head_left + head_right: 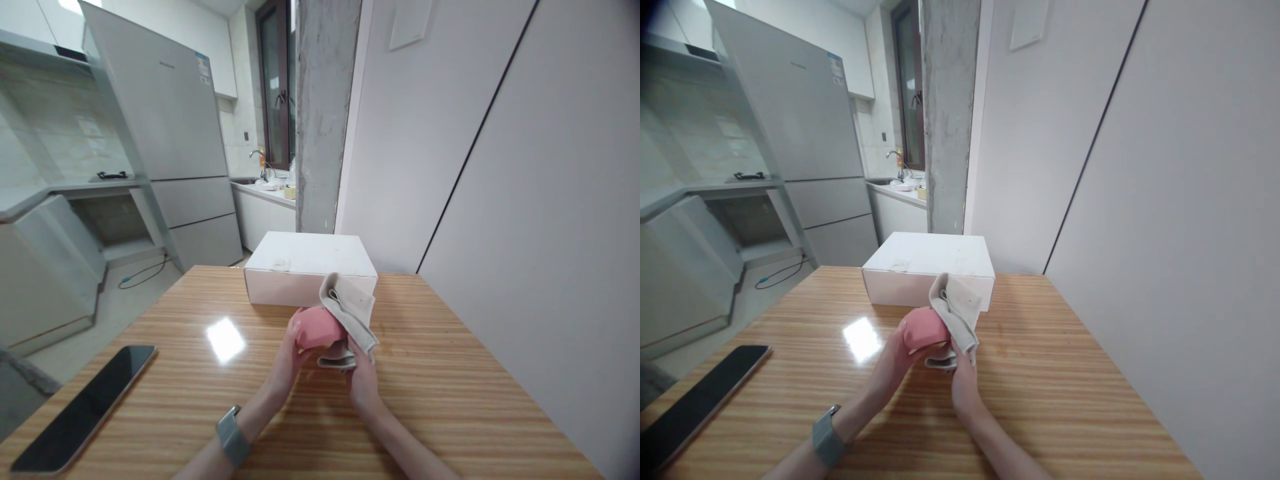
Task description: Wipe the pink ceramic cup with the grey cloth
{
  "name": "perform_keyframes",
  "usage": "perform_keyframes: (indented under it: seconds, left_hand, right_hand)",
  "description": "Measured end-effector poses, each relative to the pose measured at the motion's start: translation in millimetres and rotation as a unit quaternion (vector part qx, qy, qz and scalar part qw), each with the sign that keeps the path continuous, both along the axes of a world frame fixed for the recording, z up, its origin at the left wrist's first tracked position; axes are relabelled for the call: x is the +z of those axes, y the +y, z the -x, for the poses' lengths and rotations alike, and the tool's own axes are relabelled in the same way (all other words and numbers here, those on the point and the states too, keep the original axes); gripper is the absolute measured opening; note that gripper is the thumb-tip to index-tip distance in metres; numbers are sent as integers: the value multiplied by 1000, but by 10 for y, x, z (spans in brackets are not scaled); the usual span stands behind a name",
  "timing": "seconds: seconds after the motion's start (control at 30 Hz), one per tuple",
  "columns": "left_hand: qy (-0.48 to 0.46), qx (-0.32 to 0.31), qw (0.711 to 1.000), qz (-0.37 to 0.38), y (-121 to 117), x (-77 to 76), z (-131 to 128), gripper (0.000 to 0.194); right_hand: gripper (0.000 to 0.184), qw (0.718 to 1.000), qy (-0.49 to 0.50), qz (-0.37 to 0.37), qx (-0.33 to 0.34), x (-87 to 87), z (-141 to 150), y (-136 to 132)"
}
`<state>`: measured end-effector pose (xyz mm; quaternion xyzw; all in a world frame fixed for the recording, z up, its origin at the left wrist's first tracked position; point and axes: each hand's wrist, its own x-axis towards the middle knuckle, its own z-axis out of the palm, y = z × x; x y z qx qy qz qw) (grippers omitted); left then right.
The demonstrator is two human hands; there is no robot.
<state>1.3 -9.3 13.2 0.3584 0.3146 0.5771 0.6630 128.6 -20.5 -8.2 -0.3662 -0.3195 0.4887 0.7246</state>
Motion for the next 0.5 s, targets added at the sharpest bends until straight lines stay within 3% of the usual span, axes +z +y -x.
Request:
perform_keyframes:
  seconds: [0.1,0.23,0.3,0.5]
  left_hand:
    - [5,-16,1000,-6,-14,19,7,65]
    - [73,-29,997,-12,-62,66,-5,94]
    - [90,-47,995,-25,-79,96,-6,101]
    - [117,-78,987,-76,-78,127,4,99]
  right_hand:
    - [28,998,45,36,11,123,-51,59]
    - [29,996,88,29,-2,276,-112,107]
    - [30,996,85,23,9,298,-118,113]
    - [37,997,63,16,49,229,-78,115]
